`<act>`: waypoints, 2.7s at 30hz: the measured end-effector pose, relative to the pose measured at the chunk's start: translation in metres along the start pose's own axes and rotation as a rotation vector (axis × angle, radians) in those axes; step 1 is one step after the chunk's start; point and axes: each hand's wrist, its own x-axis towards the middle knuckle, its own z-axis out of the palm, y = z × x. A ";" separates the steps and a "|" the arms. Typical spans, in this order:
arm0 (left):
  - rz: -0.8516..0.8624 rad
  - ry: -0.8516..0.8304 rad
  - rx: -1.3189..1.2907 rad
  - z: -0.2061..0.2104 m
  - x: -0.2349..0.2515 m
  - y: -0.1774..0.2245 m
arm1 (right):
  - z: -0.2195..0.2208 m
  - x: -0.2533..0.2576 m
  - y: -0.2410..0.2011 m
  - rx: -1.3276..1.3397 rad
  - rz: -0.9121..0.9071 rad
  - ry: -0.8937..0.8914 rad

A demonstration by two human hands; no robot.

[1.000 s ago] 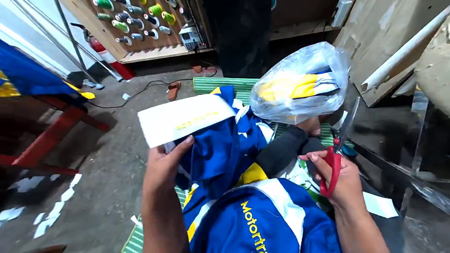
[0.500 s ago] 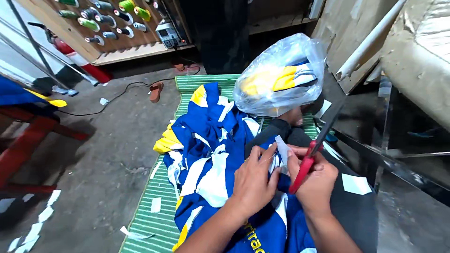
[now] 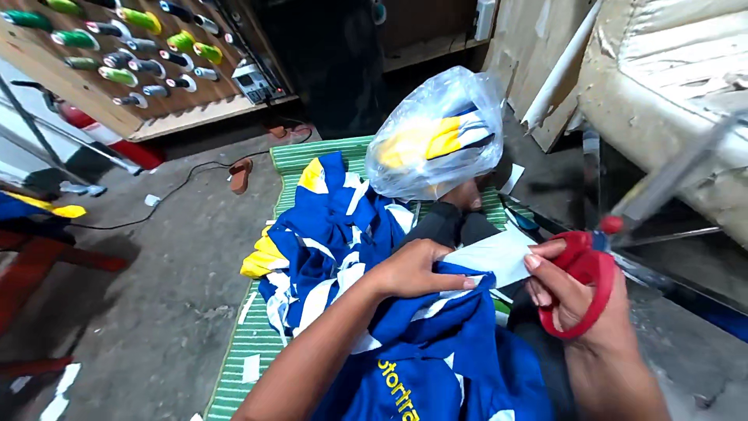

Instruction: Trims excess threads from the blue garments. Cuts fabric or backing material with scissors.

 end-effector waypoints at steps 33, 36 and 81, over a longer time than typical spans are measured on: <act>0.107 0.183 -0.239 0.007 -0.020 -0.012 | -0.041 -0.041 0.038 -0.225 0.203 -0.597; 0.117 0.172 -0.218 0.007 -0.022 -0.011 | -0.040 -0.042 0.038 -0.232 0.210 -0.579; -0.048 -0.142 0.546 -0.031 -0.020 -0.012 | 0.039 0.042 0.004 -0.763 -0.107 -0.345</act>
